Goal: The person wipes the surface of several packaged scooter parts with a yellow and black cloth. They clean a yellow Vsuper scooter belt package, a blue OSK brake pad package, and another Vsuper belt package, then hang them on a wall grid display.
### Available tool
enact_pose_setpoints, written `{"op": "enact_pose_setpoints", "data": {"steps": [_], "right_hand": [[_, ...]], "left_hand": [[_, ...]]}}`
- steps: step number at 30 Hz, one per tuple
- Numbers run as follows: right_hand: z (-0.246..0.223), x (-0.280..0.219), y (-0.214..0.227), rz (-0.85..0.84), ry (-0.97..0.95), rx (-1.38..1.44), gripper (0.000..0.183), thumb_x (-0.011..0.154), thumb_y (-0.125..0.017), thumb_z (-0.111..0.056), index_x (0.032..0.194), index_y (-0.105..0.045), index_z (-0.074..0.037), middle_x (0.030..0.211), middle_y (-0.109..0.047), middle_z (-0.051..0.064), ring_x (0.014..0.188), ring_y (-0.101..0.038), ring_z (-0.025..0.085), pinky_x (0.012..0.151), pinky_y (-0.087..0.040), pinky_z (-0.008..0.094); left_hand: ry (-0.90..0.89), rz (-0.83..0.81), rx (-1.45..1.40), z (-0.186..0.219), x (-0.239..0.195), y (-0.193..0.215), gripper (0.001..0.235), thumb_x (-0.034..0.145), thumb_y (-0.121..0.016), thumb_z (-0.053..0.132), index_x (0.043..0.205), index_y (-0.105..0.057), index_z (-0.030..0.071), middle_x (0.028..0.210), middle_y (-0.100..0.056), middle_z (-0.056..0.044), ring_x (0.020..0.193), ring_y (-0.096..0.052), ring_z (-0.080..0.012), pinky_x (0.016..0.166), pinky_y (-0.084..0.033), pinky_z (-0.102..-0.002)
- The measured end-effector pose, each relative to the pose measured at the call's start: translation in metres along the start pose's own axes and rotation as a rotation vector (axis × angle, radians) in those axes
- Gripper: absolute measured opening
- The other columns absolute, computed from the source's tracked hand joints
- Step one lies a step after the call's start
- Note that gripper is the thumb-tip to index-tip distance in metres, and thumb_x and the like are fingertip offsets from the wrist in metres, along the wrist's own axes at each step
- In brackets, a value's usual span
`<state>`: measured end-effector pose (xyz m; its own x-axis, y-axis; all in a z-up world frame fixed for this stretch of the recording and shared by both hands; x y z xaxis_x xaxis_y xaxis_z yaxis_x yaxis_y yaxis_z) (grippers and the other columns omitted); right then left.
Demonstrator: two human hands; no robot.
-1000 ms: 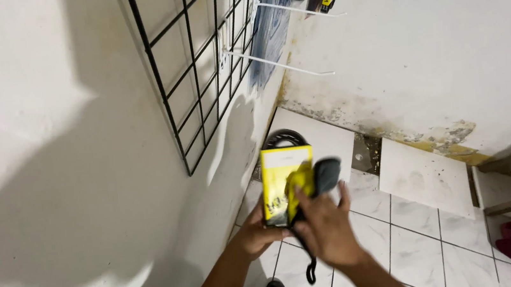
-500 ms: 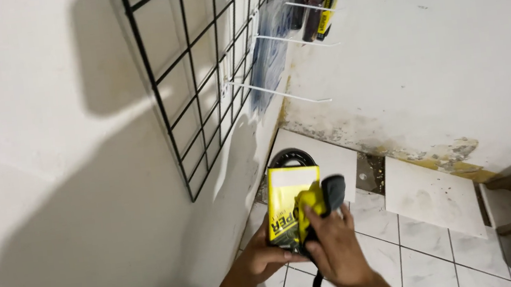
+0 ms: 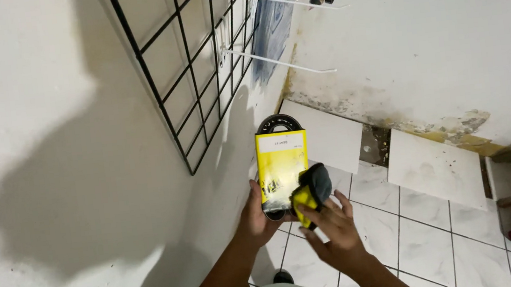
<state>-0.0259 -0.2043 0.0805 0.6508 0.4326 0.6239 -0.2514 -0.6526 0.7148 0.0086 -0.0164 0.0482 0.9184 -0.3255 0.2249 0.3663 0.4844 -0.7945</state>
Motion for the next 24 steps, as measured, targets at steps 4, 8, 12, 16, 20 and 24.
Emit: {"op": "enact_pose_setpoints", "data": {"steps": [4, 8, 12, 16, 20, 24], "right_hand": [[0.07, -0.036, -0.004, 0.247, -0.59, 0.633, 0.044, 0.09, -0.059, 0.015, 0.127, -0.063, -0.009, 0.128, -0.067, 0.012, 0.112, -0.068, 0.024, 0.096, -0.061, 0.034], [0.065, -0.01, 0.028, 0.534, -0.782, 1.091, 0.023, 0.106, -0.047, 0.001, 0.126, -0.057, -0.004, 0.121, -0.062, 0.014, 0.101, -0.06, 0.021, 0.088, -0.052, 0.035], [0.04, -0.006, 0.035, 0.518, -0.736, 0.934, 0.046, 0.101, -0.043, 0.003, 0.146, -0.039, -0.008, 0.13, -0.054, 0.019, 0.104, -0.057, 0.024, 0.089, -0.053, 0.038], [0.014, -0.03, 0.001, 0.094, -0.457, 0.742, 0.083, 0.096, -0.052, -0.052, 0.153, -0.018, -0.003, 0.128, -0.056, 0.026, 0.104, -0.065, 0.031, 0.089, -0.062, 0.045], [-0.018, -0.007, -0.01, -0.251, 0.071, 0.124, 0.08, 0.103, -0.037, -0.062, 0.146, -0.042, 0.006, 0.125, -0.071, 0.022, 0.121, -0.064, 0.037, 0.112, -0.018, 0.06], [-0.02, 0.01, -0.001, -0.251, 0.11, 0.061, 0.071, 0.096, -0.059, -0.054, 0.14, -0.055, 0.002, 0.14, -0.06, 0.021, 0.129, -0.057, 0.04, 0.108, -0.042, 0.05]], "left_hand": [[0.047, 0.067, -0.151, -0.006, -0.002, 0.015, 0.077, 0.101, -0.029, 0.062, 0.156, -0.035, 0.01, 0.143, -0.056, -0.028, 0.121, -0.063, -0.0458, 0.08, -0.065, -0.053], [0.084, 0.076, -0.107, -0.006, 0.002, 0.012, 0.087, 0.095, -0.03, 0.07, 0.157, -0.035, 0.008, 0.138, -0.06, -0.025, 0.119, -0.065, -0.04, 0.077, -0.064, -0.049], [0.003, 0.012, -0.047, -0.007, 0.009, 0.006, 0.079, 0.099, -0.032, 0.063, 0.157, -0.03, 0.01, 0.14, -0.056, -0.027, 0.119, -0.065, -0.0382, 0.084, -0.063, -0.05], [0.049, -0.086, -0.206, -0.017, 0.013, 0.004, 0.075, 0.105, -0.027, 0.063, 0.155, -0.04, 0.009, 0.146, -0.056, -0.016, 0.127, -0.06, -0.029, 0.109, -0.046, -0.054], [0.1, 0.024, -0.349, -0.038, 0.021, 0.021, 0.073, 0.105, -0.035, 0.063, 0.14, -0.057, 0.003, 0.129, -0.067, -0.011, 0.105, -0.067, -0.0175, 0.09, -0.055, -0.031], [0.025, -0.062, -0.351, -0.017, 0.022, 0.0, 0.07, 0.107, -0.034, 0.059, 0.147, -0.05, 0.004, 0.14, -0.06, -0.016, 0.117, -0.065, -0.0246, 0.101, -0.052, -0.037]]}}
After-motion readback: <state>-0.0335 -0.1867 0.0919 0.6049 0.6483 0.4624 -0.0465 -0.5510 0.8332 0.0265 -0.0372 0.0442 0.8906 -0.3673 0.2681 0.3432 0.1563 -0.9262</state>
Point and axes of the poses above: each hand's wrist, its own x-axis towards the middle knuckle, its own y-axis out of the back of the hand, z = x × y, the point moved 1 cm from there along x, towards the middle knuckle
